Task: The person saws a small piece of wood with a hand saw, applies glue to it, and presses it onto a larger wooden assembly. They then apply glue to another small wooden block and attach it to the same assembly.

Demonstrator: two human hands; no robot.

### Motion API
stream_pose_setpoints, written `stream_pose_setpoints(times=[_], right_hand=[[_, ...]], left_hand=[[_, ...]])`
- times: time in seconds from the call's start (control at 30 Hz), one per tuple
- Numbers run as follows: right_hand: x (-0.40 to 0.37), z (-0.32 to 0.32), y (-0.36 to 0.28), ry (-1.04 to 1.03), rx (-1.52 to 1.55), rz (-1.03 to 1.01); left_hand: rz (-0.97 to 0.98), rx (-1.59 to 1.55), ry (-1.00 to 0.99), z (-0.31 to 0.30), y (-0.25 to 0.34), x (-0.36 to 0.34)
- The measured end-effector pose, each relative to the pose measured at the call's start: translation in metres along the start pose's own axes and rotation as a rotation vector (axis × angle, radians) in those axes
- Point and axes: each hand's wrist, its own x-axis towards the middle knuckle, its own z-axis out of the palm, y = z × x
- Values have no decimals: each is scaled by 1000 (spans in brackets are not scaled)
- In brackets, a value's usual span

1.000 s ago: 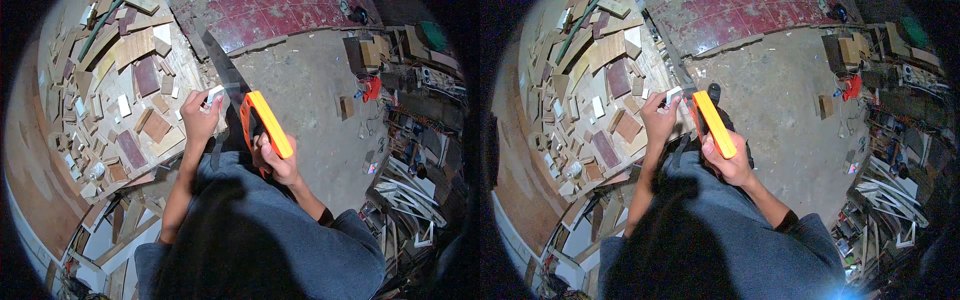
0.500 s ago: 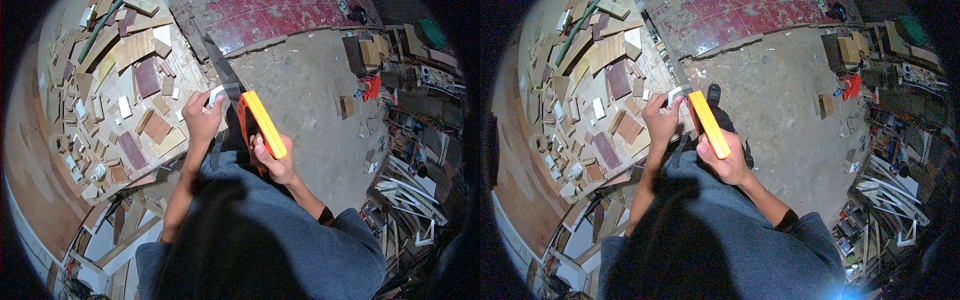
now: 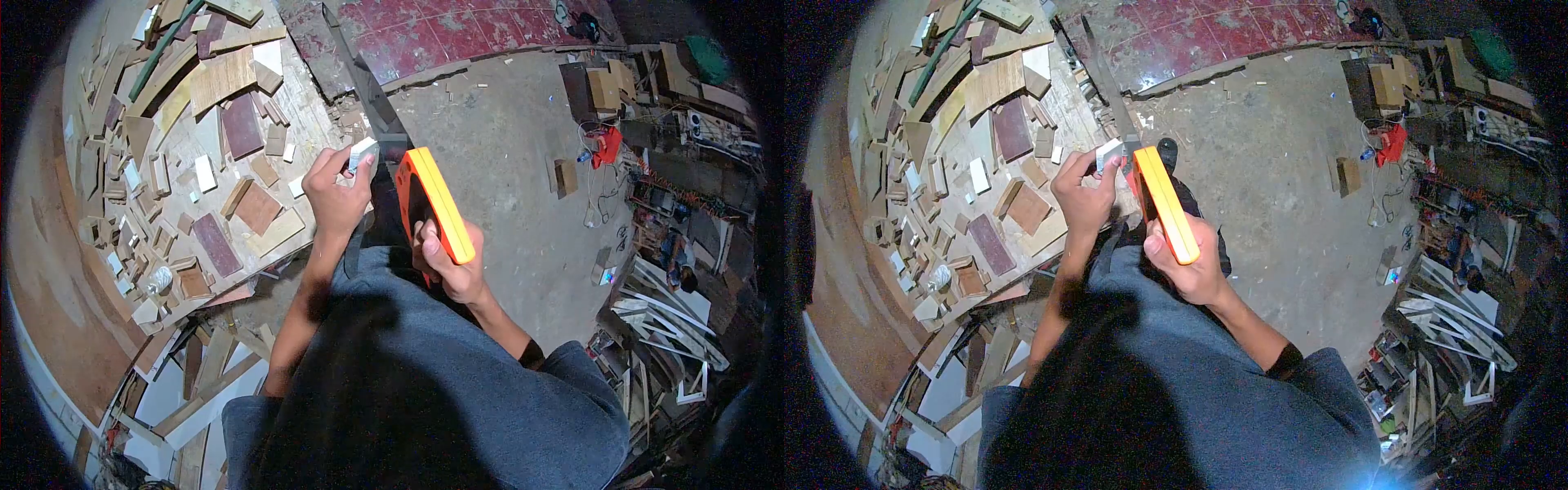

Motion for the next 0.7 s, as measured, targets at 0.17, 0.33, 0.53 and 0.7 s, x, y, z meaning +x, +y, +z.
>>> stream_pose_setpoints(times=[0.17,0.33,0.53,0.7], right_hand=[[0,-2,2,-4,-12,-23],[0,-3,3,-17,3,2],[1,2,3,-1,22,-33],[4,1,7,-3,40,21]], left_hand=[[-14,16,12,0,1,2],[-3,46,3,-1,1,2],[19,81,1,-1,-2,3],[19,68,-4,-2,0,3]])
